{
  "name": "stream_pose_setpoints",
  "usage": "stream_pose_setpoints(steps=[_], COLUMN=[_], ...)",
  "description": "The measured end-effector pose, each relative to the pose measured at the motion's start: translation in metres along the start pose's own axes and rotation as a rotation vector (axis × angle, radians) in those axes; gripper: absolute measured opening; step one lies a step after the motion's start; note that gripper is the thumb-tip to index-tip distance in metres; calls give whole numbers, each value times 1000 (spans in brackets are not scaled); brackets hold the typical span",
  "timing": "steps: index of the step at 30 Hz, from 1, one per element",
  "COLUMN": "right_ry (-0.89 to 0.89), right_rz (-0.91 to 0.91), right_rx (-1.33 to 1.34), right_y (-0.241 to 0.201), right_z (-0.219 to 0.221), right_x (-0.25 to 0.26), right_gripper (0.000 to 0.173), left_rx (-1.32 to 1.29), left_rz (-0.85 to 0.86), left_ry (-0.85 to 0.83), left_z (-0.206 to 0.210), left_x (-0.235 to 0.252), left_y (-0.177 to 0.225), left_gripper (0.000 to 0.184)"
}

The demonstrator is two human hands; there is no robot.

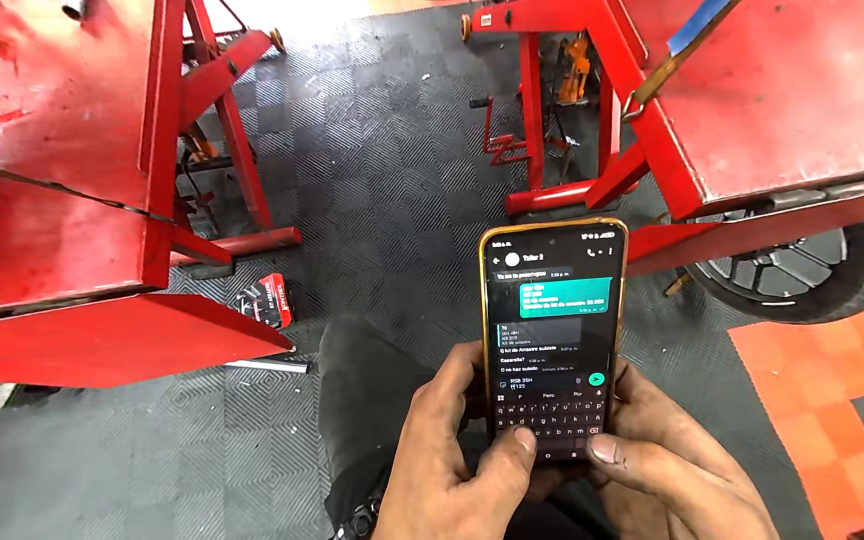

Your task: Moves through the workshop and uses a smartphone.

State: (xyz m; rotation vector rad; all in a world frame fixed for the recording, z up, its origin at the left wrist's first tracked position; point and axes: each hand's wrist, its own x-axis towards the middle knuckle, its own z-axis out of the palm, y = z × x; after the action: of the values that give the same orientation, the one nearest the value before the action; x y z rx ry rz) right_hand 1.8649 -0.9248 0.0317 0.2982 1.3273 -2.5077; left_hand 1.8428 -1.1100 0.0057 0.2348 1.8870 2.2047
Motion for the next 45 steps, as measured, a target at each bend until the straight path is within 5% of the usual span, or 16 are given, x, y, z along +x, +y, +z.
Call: stream_pose_setpoints(steps=[8, 25, 36, 45], right_ry=[23, 174, 38, 71], right_rz=[8, -190, -175, -150], right_rx=[-70, -268, -161, -202], right_y=[1, 15, 15, 13], right_z=[2, 8, -3, 4], right_x=[-1, 0, 0, -1], right_gripper=[35, 58, 34, 39], left_rx=[2, 93, 58, 52], left_rz=[-10, 119, 54, 54], left_ry=[-3, -112, -73, -68], left_z=[-1, 0, -5, -3], left_x=[-3, 0, 0, -1], left_y=[1, -3, -1, -2], left_gripper=[45, 48, 49, 49])
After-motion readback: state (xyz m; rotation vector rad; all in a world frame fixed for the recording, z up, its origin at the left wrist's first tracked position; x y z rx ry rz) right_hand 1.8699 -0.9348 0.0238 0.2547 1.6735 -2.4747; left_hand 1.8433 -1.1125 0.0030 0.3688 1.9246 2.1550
